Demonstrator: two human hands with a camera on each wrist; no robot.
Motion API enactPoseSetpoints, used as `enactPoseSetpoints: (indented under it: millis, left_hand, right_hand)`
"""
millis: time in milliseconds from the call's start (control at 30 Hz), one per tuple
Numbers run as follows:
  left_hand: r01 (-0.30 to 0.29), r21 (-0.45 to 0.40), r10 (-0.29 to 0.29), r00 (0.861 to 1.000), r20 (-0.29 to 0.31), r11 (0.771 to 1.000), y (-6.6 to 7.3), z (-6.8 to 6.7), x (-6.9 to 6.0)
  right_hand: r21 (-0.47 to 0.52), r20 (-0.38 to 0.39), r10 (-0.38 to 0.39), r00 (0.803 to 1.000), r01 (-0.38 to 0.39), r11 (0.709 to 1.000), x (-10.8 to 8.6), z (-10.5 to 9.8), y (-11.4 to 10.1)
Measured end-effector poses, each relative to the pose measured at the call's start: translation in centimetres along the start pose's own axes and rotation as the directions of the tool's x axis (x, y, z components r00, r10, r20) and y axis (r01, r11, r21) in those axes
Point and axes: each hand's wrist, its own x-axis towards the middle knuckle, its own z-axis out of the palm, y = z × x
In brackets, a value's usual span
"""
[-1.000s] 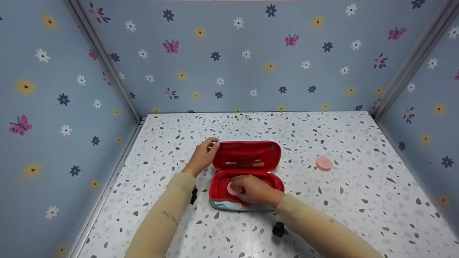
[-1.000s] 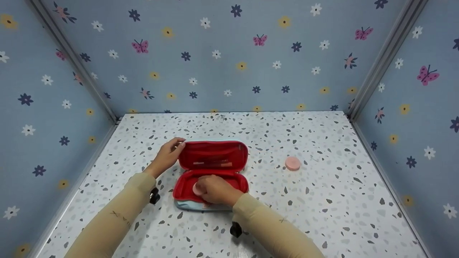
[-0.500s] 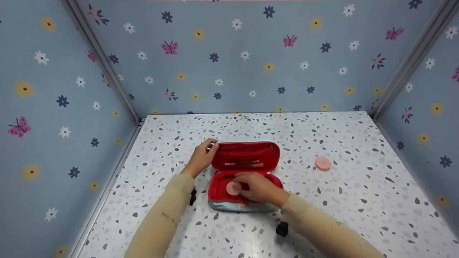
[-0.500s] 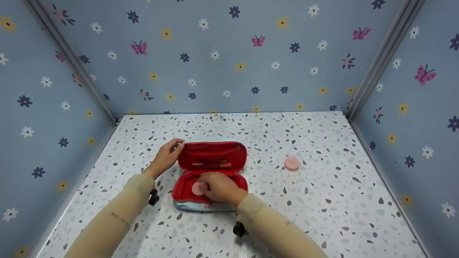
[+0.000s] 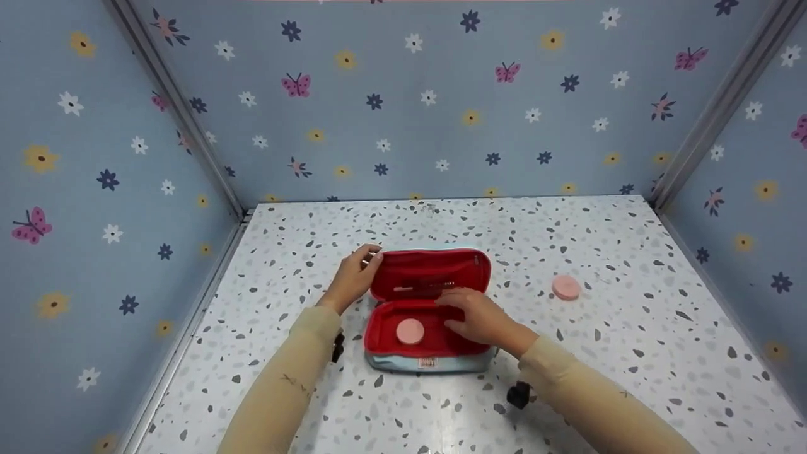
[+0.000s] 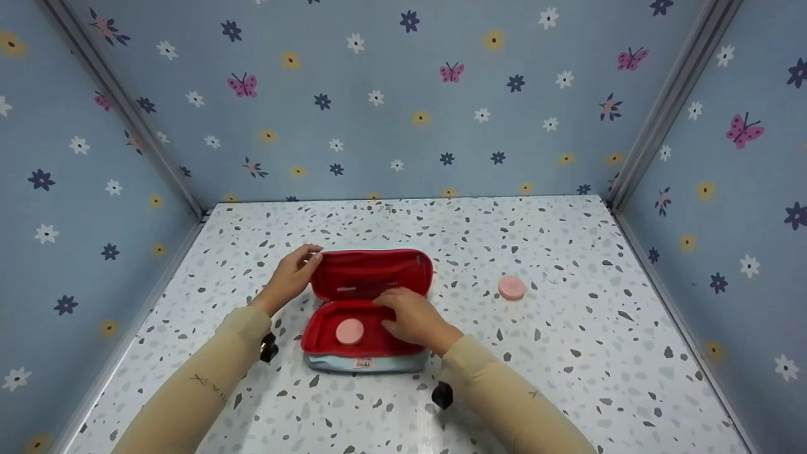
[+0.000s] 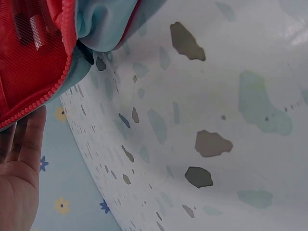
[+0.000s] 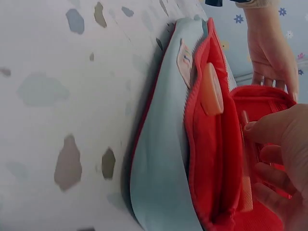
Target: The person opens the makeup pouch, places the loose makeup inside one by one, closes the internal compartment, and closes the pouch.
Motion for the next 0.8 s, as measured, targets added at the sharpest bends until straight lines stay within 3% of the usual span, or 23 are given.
enactPoseSetpoints:
  millis: [200,367,800]
  left_hand:
    - [-0.004,0.001,0.004,1.0,0.008,1.0,-0.1,0.0,0.1]
    - [0.006,0.009,-0.006,1.0,0.009,1.0,0.0,0.1,0.1]
    - [0.004,0.01,-0.004,1.0,0.008,1.0,0.1,0.1,0.1]
  right_hand:
    - [0.023,-0.049,0.006,0.999,-0.005,1.0,-0.8,-1.1,1.2]
    - [0.097,-0.033,0.062,0.998,-0.059,0.994,-1.4,-2.1,2.1]
    - [0.072,-0.083,0.102,0.991,-0.096,0.993,-3.0,-4.3,4.3]
